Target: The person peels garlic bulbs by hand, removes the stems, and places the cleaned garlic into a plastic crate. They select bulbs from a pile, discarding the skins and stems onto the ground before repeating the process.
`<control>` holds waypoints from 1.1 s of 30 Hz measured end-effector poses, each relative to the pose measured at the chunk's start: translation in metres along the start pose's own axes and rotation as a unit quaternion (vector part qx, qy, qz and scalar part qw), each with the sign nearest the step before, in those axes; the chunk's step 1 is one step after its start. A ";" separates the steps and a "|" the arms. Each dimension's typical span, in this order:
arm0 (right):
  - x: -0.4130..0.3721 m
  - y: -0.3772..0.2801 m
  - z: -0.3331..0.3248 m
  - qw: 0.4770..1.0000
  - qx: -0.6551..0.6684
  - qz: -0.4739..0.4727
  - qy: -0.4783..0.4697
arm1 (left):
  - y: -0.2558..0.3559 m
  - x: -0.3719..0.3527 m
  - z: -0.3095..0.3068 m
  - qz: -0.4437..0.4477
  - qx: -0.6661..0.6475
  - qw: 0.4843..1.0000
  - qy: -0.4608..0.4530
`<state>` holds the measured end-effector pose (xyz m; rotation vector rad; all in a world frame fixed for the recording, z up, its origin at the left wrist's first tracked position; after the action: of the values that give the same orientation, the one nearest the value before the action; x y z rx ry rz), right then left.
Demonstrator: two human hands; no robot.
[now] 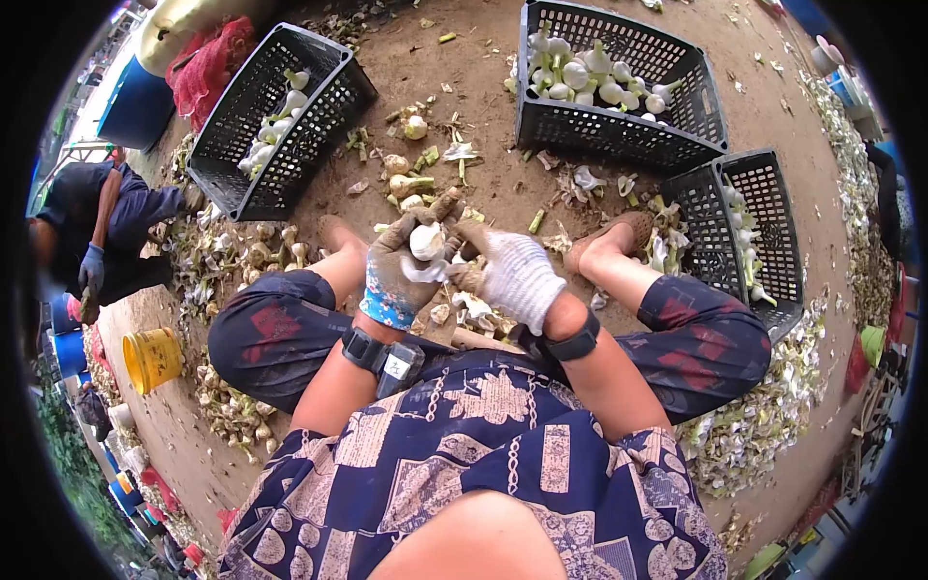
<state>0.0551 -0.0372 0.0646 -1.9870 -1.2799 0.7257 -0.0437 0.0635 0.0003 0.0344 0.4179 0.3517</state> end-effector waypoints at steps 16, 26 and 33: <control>0.074 0.098 0.074 0.953 -0.278 0.043 -0.115 | 0.056 -0.006 -0.012 0.248 0.248 0.902 0.250; 0.154 0.174 0.163 0.953 -0.069 0.228 -0.186 | 0.045 0.021 -0.028 0.168 0.399 0.854 0.288; 0.064 0.060 0.048 0.997 0.041 -0.050 0.043 | 0.005 0.029 -0.052 0.051 0.425 0.874 0.231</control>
<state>0.0763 0.0142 -0.0182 -1.8546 -1.2678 0.6273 -0.0418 0.0759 -0.0579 0.8538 1.0279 0.2524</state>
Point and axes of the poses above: each hand's wrist, its own x-axis towards the middle knuckle, its own z-axis out of the palm, y = z × x, the point moved 3 cm from there along x, towards the middle knuckle, and after that the axes turned 3 degrees about y, right-handed, at the moved point
